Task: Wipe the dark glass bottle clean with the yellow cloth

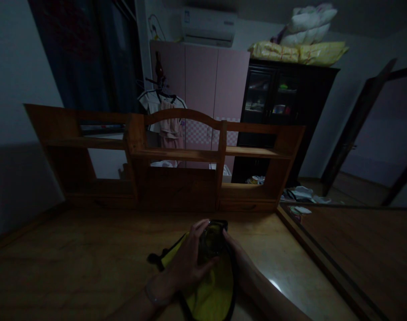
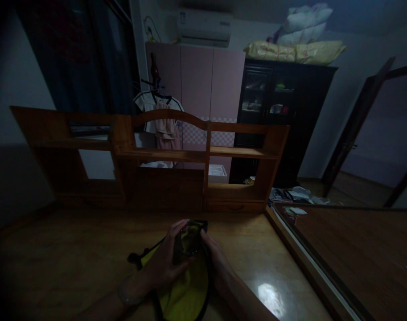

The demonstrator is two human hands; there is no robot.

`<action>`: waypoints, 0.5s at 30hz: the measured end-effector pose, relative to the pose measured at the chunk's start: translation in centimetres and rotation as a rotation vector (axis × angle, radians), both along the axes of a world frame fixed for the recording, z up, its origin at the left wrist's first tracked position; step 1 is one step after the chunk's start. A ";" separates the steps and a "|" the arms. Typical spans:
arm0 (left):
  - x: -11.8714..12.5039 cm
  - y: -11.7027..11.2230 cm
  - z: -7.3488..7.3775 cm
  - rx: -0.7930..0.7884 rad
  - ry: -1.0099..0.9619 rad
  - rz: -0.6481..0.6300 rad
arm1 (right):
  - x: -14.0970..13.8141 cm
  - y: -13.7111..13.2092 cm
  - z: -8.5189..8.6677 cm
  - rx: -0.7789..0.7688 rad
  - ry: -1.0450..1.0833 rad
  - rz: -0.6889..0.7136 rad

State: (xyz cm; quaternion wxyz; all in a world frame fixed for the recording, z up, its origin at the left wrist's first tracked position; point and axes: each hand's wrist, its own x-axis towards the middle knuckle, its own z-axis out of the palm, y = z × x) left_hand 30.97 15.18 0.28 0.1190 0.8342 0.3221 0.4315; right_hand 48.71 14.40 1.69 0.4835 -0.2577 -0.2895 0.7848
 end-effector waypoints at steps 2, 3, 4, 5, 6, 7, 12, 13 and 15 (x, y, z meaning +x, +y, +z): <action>0.0 -0.1 0.1 0.010 0.002 0.000 | 0.0 0.1 0.0 -0.016 0.013 0.013; 0.1 -0.1 0.2 0.014 0.006 -0.003 | 0.1 0.1 -0.1 -0.022 0.026 0.024; 0.1 -0.1 0.2 0.016 0.010 -0.007 | 0.1 0.1 -0.1 -0.026 0.043 0.037; 0.1 -0.1 0.3 0.016 0.014 -0.011 | 0.2 0.1 -0.2 -0.030 0.063 0.045; 0.1 -0.1 0.3 0.015 0.019 -0.015 | 0.2 0.1 -0.2 -0.035 0.081 0.055; 0.2 -0.2 0.3 0.016 0.022 -0.019 | 0.2 0.0 -0.2 -0.041 0.093 0.061; 0.1 -0.2 0.4 0.020 0.028 -0.031 | 0.2 -0.2 -0.2 -0.042 0.079 0.028; 0.1 -0.2 0.3 0.018 0.027 -0.032 | 0.2 -0.3 -0.1 -0.026 0.073 0.004; 0.1 -0.1 0.3 0.013 0.026 -0.032 | 0.2 -0.4 0.2 0.006 0.056 -0.038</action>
